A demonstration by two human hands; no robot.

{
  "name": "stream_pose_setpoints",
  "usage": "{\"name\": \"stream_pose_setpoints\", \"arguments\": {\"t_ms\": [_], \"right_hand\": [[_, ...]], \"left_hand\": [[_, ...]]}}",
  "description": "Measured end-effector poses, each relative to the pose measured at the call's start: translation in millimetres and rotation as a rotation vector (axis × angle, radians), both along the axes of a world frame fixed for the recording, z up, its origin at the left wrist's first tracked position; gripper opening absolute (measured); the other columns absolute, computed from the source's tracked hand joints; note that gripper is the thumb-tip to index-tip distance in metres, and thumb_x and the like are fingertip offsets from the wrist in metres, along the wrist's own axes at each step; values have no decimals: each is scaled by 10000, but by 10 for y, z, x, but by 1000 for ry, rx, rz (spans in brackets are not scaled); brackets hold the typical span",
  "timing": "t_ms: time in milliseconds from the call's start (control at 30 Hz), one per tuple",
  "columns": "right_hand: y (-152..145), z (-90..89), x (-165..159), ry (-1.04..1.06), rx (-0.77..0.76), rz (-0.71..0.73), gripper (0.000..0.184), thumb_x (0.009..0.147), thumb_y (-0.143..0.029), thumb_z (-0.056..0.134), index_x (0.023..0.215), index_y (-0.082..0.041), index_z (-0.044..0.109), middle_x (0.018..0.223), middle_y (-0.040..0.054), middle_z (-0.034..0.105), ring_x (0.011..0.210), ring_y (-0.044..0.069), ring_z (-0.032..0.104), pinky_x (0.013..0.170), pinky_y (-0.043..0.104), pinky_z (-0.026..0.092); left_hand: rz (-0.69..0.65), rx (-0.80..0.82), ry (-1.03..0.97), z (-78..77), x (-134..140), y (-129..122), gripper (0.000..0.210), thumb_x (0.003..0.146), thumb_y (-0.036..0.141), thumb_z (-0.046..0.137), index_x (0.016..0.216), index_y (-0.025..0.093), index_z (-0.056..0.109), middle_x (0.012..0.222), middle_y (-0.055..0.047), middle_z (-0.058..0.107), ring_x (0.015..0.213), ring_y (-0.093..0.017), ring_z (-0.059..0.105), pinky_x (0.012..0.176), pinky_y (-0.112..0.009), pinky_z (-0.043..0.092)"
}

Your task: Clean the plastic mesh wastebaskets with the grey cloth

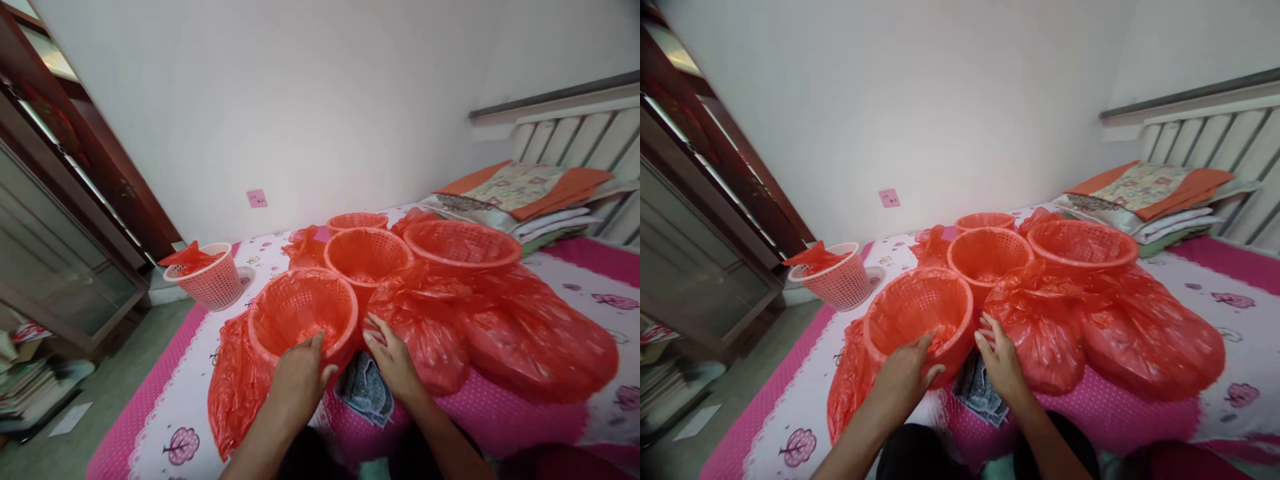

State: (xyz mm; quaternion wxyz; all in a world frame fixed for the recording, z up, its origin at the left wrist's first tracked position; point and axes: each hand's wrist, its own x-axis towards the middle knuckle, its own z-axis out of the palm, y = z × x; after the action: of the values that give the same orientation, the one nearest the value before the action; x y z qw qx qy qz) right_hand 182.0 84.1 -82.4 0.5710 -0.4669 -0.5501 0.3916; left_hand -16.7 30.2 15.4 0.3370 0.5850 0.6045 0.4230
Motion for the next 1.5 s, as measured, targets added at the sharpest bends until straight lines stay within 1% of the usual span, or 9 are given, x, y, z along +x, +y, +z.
{"name": "stream_pose_setpoints", "arguments": {"t_ms": [133,267,400,500,633,733,900,1233,1500], "right_hand": [[-163,-153,72,-12,-52,63,472,884,-502,602,1228,-182,634,1289,198,689,1109,293,716,948,483,584],[-300,-286,157,-16,-73,116,447,859,-501,629,1166,-178,654,1193,192,733,1075,306,730,915,487,597],[-467,-236,119,-69,-48,116,369,896,-478,587,1104,-183,666,1054,159,764,943,294,755,810,454,627],[-587,26,-63,-224,215,-5,268,963,-367,525,1117,-209,678,1060,125,745,981,270,723,875,452,598],[-585,437,-411,-534,623,14,327,982,-215,503,1273,-257,646,1276,92,684,1274,269,576,1110,531,440],[-463,522,-627,-745,701,139,340,986,-211,534,1310,-251,626,1303,66,680,1340,277,514,1183,601,317],[-316,387,-770,-843,668,198,296,1003,-230,541,1282,-237,637,1149,57,728,1169,247,593,1168,587,301],[-357,363,-721,-840,661,206,308,1024,-258,515,1309,-268,630,1041,41,720,1044,237,598,1093,507,338],[-377,370,-705,-842,642,216,280,1027,-259,505,1267,-250,649,1026,49,718,1038,238,604,1093,505,343]], "left_hand": [[-2,-93,89,-24,12,-3,266,584,84,830,716,252,671,783,-93,702,1254,-448,585,1180,-624,212],[8,96,-57,201,-331,-200,443,540,159,890,940,267,732,1176,-92,730,1305,-349,567,1197,-482,298],[533,301,-159,51,-846,-471,270,830,389,689,1046,227,700,1121,-71,728,1082,-253,674,956,-394,525],[786,14,-697,-377,-976,-619,161,876,337,663,914,181,650,890,-62,722,811,-187,710,669,-276,554],[487,-394,-1218,-818,-686,-699,186,919,301,651,1027,150,658,1103,-157,748,951,-237,754,730,-316,606],[347,-362,-1435,-913,-420,-652,81,907,160,637,980,146,668,1096,-146,757,1021,-263,749,835,-359,617],[387,-262,-1613,-1004,-300,-502,124,918,80,574,901,162,666,895,-83,765,893,-208,756,842,-357,621],[347,-240,-1673,-1291,-316,-482,166,936,74,538,895,160,675,812,-46,747,577,-112,646,592,-249,552],[537,-308,-1425,-1489,-345,-487,153,892,69,572,777,161,612,659,-18,640,590,-120,655,562,-212,512]]}}
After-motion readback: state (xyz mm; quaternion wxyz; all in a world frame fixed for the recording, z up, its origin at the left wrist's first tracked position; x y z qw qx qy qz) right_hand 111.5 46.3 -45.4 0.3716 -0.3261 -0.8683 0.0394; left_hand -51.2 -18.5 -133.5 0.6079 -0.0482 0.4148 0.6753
